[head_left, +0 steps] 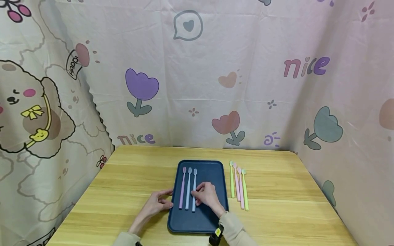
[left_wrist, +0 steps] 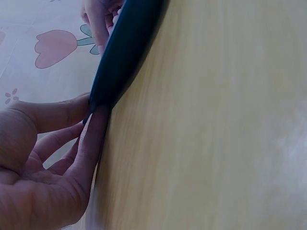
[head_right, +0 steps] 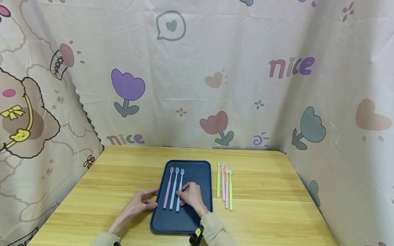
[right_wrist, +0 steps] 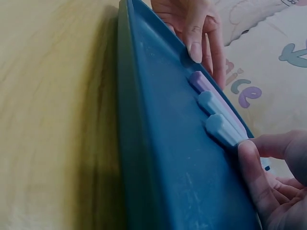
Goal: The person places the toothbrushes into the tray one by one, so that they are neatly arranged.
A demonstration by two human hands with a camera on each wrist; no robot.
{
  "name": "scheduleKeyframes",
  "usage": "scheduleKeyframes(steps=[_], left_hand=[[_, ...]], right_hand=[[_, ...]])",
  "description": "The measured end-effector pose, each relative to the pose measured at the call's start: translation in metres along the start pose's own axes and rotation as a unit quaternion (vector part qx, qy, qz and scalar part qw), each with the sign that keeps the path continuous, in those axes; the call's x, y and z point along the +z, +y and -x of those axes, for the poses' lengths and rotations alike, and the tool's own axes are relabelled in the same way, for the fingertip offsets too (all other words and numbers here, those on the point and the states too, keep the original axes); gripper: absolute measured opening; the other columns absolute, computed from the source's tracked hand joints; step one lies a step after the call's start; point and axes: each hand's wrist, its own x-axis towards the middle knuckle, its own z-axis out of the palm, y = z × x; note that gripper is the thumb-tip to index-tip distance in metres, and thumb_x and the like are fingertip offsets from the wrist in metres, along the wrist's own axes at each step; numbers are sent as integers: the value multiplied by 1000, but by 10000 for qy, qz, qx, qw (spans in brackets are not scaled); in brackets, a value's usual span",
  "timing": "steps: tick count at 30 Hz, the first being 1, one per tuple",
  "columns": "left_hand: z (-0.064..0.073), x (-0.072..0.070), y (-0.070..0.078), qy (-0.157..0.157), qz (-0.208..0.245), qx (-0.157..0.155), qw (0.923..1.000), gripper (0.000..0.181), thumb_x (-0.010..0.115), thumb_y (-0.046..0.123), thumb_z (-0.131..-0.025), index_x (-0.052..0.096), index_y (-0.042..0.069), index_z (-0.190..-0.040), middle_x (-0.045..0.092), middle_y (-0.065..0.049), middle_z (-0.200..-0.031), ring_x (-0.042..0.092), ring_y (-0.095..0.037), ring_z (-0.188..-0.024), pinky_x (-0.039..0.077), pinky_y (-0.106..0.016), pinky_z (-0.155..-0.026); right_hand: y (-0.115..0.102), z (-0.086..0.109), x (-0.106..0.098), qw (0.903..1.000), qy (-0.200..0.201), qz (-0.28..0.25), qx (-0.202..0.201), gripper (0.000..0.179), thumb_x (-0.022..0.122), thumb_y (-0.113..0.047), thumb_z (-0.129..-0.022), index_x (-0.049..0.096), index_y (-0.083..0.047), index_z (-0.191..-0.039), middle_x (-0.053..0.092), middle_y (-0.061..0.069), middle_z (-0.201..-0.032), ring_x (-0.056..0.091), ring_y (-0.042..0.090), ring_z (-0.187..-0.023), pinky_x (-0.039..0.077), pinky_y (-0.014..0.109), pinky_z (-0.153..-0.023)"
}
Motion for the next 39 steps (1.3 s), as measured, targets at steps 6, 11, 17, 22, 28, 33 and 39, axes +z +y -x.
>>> scheduleKeyframes(steps=[6, 11, 17, 22, 28, 33, 39], left_hand=[[1, 0, 0, -26, 23, 19, 10000, 68, 72, -3, -86, 40, -17, -144, 51, -40, -136, 73, -16, -89, 56, -20, -75], [0, 0, -1, -29, 30, 12, 10000, 68, 73, -3, -86, 40, -17, -144, 51, -40, -137, 73, -17, -89, 56, -20, -75], [0, -1, -2, -11, 74, -38, 10000, 68, 72, -3, -86, 40, -17, -144, 51, -40, -137, 74, -20, -92, 56, -20, -76], [-1, -1, -2, -50, 72, 35, 10000, 68, 72, -4, -86, 40, -18, -143, 51, -40, -136, 74, -26, -93, 57, -21, -75], [-2, -1, -2, -19, 67, -26, 10000, 67, 73, -3, -85, 42, -17, -143, 51, -40, -136, 73, -20, -91, 56, -20, -75], [-1, -1, -2, -34, 99, 0, 9999, 68, 73, -3, -85, 41, -17, -143, 51, -40, -137, 73, -17, -90, 56, -20, -75], [0, 0, -1, 14, 39, -18, 10000, 67, 73, -2, -85, 42, -16, -143, 51, -39, -137, 73, -19, -90, 56, -20, -75]], right_hand=[[2, 2, -1, 9998, 25, -133, -134, 23, 75, -12, -89, 64, 6, -98, 70, 12, -62, 61, 6, -43, 56, 31, -48], [5, 5, -4, 9996, -54, -174, -234, 32, 74, -15, -90, 62, 8, -108, 70, 14, -64, 63, 10, -45, 57, 32, -49], [6, 8, -7, 9992, -319, -86, -225, 39, 75, -14, -90, 61, 9, -118, 71, 13, -67, 66, 15, -48, 58, 32, -51], [5, 8, -6, 9992, -346, -129, -152, 38, 74, -12, -89, 62, 9, -119, 71, 11, -68, 66, 12, -47, 58, 32, -51], [6, 8, -5, 9991, -311, -255, -141, 39, 74, -10, -90, 61, 11, -121, 70, 11, -66, 65, 10, -47, 58, 34, -51], [6, 8, -4, 9992, -259, -265, -112, 40, 74, -10, -90, 61, 11, -121, 71, 12, -66, 65, 10, -47, 58, 34, -51], [6, 8, -3, 9994, -179, -274, -58, 39, 75, -11, -89, 62, 10, -120, 71, 13, -65, 65, 10, -47, 58, 33, -51]])
